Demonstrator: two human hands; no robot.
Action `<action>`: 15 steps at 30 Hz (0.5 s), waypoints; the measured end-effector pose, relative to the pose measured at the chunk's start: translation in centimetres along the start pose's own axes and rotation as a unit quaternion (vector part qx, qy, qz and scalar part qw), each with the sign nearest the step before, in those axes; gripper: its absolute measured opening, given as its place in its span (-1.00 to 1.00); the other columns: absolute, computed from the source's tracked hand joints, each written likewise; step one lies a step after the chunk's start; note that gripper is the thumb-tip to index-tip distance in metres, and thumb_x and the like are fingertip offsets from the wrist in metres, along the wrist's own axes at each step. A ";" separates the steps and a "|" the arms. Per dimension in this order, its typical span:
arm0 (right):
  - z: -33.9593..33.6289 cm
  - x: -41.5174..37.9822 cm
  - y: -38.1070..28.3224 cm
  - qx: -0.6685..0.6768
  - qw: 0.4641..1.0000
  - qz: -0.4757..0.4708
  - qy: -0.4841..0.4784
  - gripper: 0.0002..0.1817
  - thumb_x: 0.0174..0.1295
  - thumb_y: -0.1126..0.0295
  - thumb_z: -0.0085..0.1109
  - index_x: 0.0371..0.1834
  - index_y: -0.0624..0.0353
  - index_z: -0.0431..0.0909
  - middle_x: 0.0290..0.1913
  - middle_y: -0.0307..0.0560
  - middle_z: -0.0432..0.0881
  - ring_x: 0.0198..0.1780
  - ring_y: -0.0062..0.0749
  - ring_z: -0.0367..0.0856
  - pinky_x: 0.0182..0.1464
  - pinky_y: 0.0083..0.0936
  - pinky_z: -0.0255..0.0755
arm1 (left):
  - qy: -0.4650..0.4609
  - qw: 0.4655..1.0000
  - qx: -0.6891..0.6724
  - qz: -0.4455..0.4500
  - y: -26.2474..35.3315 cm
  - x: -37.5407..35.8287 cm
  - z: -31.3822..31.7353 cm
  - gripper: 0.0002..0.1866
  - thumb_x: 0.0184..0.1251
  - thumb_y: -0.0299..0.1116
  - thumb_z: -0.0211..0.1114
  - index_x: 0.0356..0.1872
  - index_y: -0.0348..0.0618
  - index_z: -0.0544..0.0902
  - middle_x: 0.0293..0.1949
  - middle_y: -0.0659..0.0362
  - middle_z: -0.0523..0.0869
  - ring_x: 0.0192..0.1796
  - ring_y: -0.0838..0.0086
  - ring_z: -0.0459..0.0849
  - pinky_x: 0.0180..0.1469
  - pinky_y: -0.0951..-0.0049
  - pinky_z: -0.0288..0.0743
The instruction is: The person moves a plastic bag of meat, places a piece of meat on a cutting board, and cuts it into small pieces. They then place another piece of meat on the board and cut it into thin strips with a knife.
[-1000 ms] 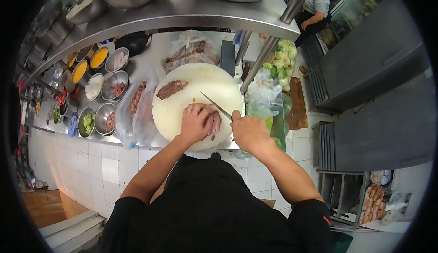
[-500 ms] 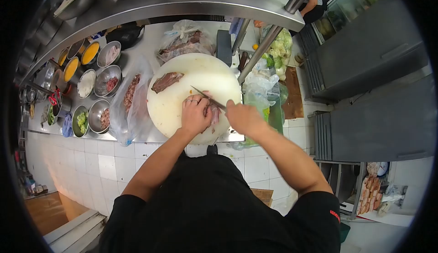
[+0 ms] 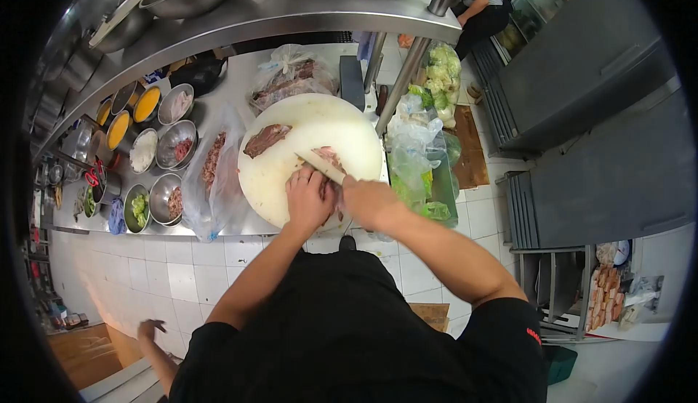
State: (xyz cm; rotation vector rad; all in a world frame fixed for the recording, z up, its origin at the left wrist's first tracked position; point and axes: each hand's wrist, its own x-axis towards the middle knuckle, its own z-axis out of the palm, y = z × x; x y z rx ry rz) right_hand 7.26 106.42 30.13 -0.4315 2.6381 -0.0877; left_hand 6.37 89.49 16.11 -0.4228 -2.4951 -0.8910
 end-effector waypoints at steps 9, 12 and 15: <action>-4.1 -2.6 1.3 -0.003 1.000 -0.027 -0.005 -0.66 0.62 0.21 0.09 0.11 0.33 0.50 -0.13 0.31 0.85 -0.09 0.15 0.89 -0.04 -0.01 0.74 | 0.039 0.997 -0.022 -0.067 0.0 -0.4 -3.4 -0.71 0.32 -0.32 0.48 0.01 -0.15 0.71 0.08 -0.07 0.65 0.19 -0.06 0.57 0.22 -0.02 0.47; -0.1 -2.0 2.1 -0.011 1.000 -0.023 0.009 -0.71 0.54 0.30 0.13 0.09 0.33 0.51 -0.19 0.27 0.85 -0.12 0.14 0.90 -0.05 -0.02 0.74 | 0.002 1.000 -0.013 -0.025 -0.8 -1.6 -2.3 -0.77 0.31 -0.38 0.44 -0.04 -0.11 0.73 0.00 0.00 0.67 0.10 -0.01 0.59 0.15 0.01 0.48; 0.0 -0.3 2.9 -0.029 0.998 -0.042 0.023 -0.72 0.58 0.29 0.11 0.09 0.32 0.49 -0.26 0.21 0.83 -0.16 0.16 0.88 -0.09 0.02 0.72 | 0.030 0.999 0.038 0.004 0.0 -1.2 -1.7 -0.82 0.30 -0.38 0.41 -0.09 -0.08 0.73 0.03 0.00 0.67 0.11 -0.01 0.60 0.15 -0.01 0.50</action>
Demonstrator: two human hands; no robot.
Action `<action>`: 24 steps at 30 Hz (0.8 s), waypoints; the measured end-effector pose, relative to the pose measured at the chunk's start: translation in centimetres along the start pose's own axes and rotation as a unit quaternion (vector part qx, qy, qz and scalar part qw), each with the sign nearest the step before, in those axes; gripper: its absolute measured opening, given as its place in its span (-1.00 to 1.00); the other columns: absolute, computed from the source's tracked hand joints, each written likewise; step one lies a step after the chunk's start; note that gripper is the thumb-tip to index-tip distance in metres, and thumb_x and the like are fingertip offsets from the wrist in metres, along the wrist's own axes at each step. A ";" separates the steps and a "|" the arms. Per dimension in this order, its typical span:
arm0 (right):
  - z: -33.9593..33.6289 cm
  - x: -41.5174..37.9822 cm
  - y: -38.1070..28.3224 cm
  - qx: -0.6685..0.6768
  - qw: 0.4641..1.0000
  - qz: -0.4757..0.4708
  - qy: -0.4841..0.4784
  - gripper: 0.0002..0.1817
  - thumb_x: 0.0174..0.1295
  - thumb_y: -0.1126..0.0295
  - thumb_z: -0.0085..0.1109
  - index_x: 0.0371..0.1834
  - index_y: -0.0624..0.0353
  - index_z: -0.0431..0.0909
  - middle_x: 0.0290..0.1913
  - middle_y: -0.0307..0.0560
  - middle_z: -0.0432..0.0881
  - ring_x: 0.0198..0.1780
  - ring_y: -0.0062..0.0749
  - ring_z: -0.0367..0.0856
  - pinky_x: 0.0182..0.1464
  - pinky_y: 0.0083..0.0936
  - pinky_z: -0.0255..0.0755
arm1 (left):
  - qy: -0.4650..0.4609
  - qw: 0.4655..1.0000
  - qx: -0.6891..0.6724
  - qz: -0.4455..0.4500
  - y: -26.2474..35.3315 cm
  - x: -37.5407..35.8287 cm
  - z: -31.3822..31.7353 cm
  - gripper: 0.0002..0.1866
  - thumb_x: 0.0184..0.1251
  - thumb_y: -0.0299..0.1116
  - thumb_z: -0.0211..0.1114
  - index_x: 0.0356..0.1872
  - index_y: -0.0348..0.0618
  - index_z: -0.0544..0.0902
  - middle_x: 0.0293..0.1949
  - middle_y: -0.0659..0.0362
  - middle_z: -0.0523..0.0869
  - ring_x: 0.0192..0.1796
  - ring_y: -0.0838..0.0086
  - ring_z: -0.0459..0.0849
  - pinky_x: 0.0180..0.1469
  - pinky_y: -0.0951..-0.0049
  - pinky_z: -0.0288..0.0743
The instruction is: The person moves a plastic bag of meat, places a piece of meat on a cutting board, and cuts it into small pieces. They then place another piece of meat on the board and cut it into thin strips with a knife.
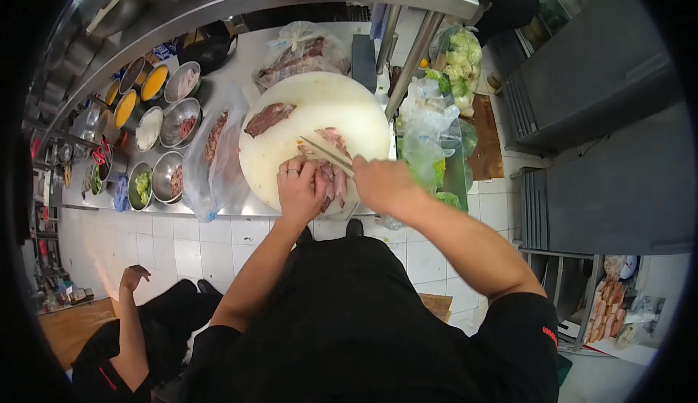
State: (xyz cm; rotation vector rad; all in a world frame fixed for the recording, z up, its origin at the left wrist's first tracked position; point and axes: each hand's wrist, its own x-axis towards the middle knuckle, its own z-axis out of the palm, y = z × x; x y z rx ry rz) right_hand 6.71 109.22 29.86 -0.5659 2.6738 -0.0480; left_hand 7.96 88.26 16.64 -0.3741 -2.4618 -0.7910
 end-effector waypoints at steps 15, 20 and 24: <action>-5.2 -1.5 -2.1 0.016 0.995 -0.025 -0.094 -0.70 0.63 0.28 0.09 0.11 0.35 0.52 -0.16 0.29 0.83 -0.10 0.22 0.87 -0.03 0.03 0.71 | 0.002 0.999 0.002 -0.037 0.5 -0.9 0.3 -0.76 0.22 -0.44 0.43 -0.08 -0.12 0.72 0.00 0.02 0.67 0.12 -0.01 0.61 0.17 -0.02 0.52; -1.1 1.8 -0.7 0.031 0.997 -0.054 -0.042 -0.72 0.57 0.33 0.10 0.12 0.37 0.50 -0.14 0.31 0.83 -0.06 0.20 0.87 0.00 0.07 0.71 | 0.028 0.999 -0.005 -0.018 0.4 -0.7 0.4 -0.78 0.26 -0.48 0.41 -0.08 -0.14 0.71 0.00 0.01 0.69 0.10 -0.02 0.63 0.17 -0.02 0.53; -4.2 -0.4 -1.9 0.009 0.993 -0.044 -0.106 -0.73 0.58 0.34 0.08 0.11 0.36 0.53 -0.12 0.33 0.83 -0.05 0.23 0.86 0.01 0.09 0.70 | 0.033 0.999 -0.008 -0.032 0.4 -1.1 0.6 -0.79 0.29 -0.48 0.40 -0.07 -0.15 0.70 0.01 0.01 0.69 0.10 -0.01 0.63 0.17 -0.01 0.53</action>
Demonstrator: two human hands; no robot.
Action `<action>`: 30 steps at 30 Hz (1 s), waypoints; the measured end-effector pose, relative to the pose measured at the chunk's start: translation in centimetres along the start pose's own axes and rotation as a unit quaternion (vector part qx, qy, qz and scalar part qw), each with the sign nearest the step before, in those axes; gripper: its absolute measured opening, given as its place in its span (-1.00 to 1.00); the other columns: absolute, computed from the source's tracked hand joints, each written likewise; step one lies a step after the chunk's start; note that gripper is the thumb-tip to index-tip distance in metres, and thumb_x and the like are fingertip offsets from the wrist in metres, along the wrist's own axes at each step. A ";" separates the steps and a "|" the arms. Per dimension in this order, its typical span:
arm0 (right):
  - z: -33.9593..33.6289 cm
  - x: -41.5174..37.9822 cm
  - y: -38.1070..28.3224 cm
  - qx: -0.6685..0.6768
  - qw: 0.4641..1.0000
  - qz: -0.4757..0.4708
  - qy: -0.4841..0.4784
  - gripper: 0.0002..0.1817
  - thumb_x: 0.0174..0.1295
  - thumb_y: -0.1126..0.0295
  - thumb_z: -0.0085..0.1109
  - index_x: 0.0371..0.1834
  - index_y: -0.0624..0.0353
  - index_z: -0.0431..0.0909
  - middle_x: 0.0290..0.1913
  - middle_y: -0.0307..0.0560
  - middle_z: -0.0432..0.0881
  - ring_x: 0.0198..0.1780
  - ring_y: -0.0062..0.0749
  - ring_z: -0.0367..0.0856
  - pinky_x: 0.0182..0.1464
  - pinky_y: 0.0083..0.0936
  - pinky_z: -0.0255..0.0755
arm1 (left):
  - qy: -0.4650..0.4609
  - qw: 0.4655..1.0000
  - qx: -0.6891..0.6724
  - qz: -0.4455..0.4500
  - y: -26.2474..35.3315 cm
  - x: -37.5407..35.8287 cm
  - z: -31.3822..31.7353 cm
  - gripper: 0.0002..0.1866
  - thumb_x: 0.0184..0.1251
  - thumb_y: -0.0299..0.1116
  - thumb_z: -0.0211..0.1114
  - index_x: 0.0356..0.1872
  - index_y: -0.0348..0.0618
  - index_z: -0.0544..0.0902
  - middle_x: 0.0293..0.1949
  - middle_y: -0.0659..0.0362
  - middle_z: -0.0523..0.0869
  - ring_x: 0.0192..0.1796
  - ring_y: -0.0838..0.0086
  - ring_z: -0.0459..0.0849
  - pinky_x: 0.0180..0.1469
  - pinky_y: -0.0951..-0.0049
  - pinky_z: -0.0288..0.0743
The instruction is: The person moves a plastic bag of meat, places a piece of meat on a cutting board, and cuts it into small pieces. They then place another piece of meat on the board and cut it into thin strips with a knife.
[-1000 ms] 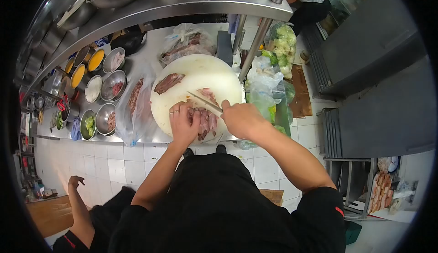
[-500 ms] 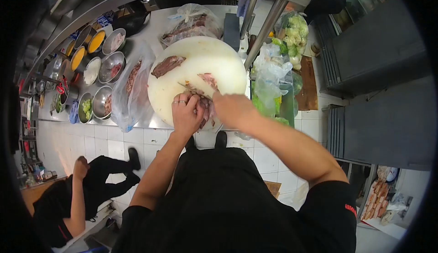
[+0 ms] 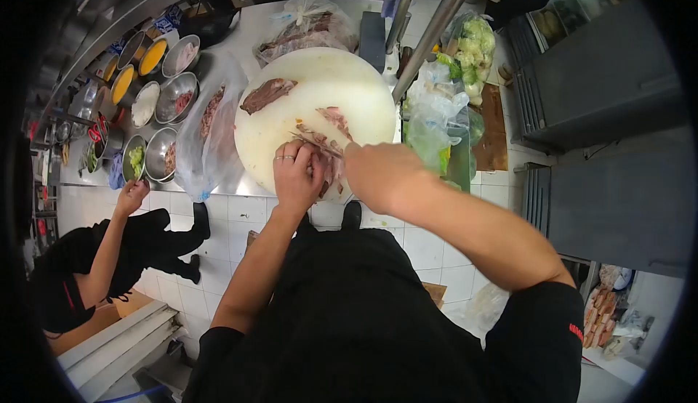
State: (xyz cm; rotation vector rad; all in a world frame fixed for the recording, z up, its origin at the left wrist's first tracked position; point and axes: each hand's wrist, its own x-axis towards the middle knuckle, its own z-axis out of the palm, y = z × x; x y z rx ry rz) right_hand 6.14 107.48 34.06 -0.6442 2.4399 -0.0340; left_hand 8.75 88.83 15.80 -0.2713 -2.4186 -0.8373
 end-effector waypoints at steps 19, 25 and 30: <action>0.8 0.9 0.6 -0.009 0.998 0.009 0.054 -0.62 0.67 0.17 0.07 0.12 0.36 0.47 -0.19 0.33 0.81 -0.10 0.30 0.84 0.00 0.10 0.67 | -0.011 0.987 -0.114 -0.113 -0.6 0.1 -2.5 -0.80 0.31 -0.46 0.40 -0.06 -0.07 0.72 0.05 0.03 0.70 0.11 0.00 0.65 0.16 0.04 0.53; 1.3 -0.7 -1.5 -0.040 0.999 0.028 0.013 -0.71 0.56 0.31 0.08 0.11 0.34 0.51 -0.18 0.30 0.84 -0.12 0.25 0.87 -0.03 0.06 0.71 | -0.001 0.999 -0.035 -0.038 -1.1 -0.5 -1.6 -0.78 0.27 -0.48 0.37 -0.06 -0.08 0.73 0.00 0.04 0.68 0.06 0.03 0.63 0.13 0.04 0.52; 1.9 4.3 0.5 -0.022 0.998 -0.002 0.065 -0.71 0.55 0.33 0.10 0.13 0.36 0.54 -0.14 0.33 0.84 -0.07 0.22 0.88 -0.04 0.03 0.73 | -0.022 0.999 -0.041 -0.026 -1.7 -0.5 -1.7 -0.76 0.25 -0.48 0.38 -0.06 -0.06 0.73 0.02 0.07 0.69 0.08 0.04 0.64 0.12 0.06 0.52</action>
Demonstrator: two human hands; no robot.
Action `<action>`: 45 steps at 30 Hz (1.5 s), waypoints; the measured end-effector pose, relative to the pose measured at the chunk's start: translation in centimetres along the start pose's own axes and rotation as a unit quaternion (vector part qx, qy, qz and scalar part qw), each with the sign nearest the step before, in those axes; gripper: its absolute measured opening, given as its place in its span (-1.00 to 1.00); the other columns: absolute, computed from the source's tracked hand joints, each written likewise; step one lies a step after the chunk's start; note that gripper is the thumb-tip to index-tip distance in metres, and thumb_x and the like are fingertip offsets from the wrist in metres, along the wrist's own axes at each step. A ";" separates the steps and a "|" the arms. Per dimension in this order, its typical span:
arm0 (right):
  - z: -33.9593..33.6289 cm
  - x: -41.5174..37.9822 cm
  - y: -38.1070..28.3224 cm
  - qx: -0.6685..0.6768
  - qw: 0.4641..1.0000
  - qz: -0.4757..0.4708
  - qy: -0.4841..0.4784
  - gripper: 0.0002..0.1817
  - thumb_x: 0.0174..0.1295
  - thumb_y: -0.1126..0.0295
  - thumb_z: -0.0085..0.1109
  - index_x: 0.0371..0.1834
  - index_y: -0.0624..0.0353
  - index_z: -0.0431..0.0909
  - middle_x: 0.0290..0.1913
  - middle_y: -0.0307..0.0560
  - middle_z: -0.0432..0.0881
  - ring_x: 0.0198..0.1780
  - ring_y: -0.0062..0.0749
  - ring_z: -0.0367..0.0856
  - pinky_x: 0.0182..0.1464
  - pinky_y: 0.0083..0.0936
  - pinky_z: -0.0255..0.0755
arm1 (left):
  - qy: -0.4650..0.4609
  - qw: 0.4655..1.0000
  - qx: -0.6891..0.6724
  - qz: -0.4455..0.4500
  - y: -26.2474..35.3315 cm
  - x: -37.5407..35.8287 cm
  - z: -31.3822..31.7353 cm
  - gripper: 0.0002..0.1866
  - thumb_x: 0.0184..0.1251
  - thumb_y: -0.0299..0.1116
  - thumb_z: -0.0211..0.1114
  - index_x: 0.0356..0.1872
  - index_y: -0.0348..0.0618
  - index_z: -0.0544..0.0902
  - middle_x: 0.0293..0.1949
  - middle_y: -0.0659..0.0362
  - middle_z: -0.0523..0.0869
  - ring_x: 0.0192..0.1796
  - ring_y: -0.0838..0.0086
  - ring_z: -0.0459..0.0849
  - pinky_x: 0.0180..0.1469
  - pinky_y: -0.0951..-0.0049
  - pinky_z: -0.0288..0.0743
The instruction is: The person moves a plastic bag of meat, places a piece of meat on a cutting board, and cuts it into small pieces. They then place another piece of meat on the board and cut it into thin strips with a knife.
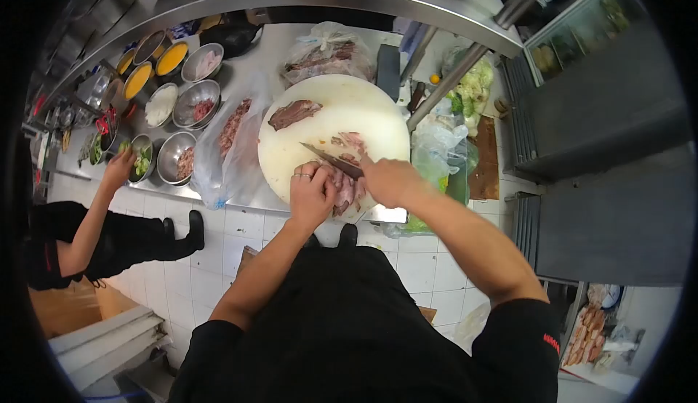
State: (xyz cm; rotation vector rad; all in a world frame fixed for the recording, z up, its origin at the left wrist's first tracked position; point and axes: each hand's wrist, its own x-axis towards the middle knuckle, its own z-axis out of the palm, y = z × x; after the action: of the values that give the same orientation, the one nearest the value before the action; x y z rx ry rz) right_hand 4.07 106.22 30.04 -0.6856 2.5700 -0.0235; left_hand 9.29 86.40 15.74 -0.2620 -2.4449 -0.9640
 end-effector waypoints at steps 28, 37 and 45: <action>-3.8 -3.4 -1.6 -0.025 0.999 0.024 -0.035 -0.63 0.65 0.17 0.06 0.11 0.33 0.54 -0.14 0.29 0.83 -0.06 0.22 0.87 0.00 0.09 0.70 | 0.030 1.000 0.003 0.005 0.1 -0.1 0.3 -0.76 0.22 -0.47 0.41 -0.07 -0.10 0.71 0.01 0.05 0.69 0.10 0.05 0.65 0.14 0.04 0.53; 0.7 -0.3 -0.8 0.014 1.000 0.009 0.000 -0.61 0.66 0.11 0.08 0.11 0.29 0.51 -0.20 0.29 0.82 -0.10 0.30 0.84 -0.01 0.13 0.68 | 0.054 0.998 0.024 0.026 0.2 -0.5 0.3 -0.77 0.23 -0.49 0.41 -0.08 -0.14 0.71 0.02 0.02 0.72 0.09 0.01 0.67 0.13 0.05 0.56; -0.1 -3.6 -2.2 -0.010 0.993 0.067 -0.096 -0.58 0.64 0.09 0.12 0.13 0.31 0.53 -0.16 0.33 0.81 -0.04 0.30 0.83 0.01 0.12 0.67 | 0.059 0.998 0.009 0.010 0.1 -0.4 0.4 -0.78 0.26 -0.51 0.41 -0.07 -0.16 0.71 0.02 -0.01 0.72 0.11 -0.01 0.67 0.16 0.03 0.56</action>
State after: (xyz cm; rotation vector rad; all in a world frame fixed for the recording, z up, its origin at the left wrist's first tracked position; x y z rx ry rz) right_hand 7.79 106.00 32.08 -0.4954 2.4274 0.1081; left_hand 9.47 86.70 15.37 -0.2173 -2.3387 -0.9232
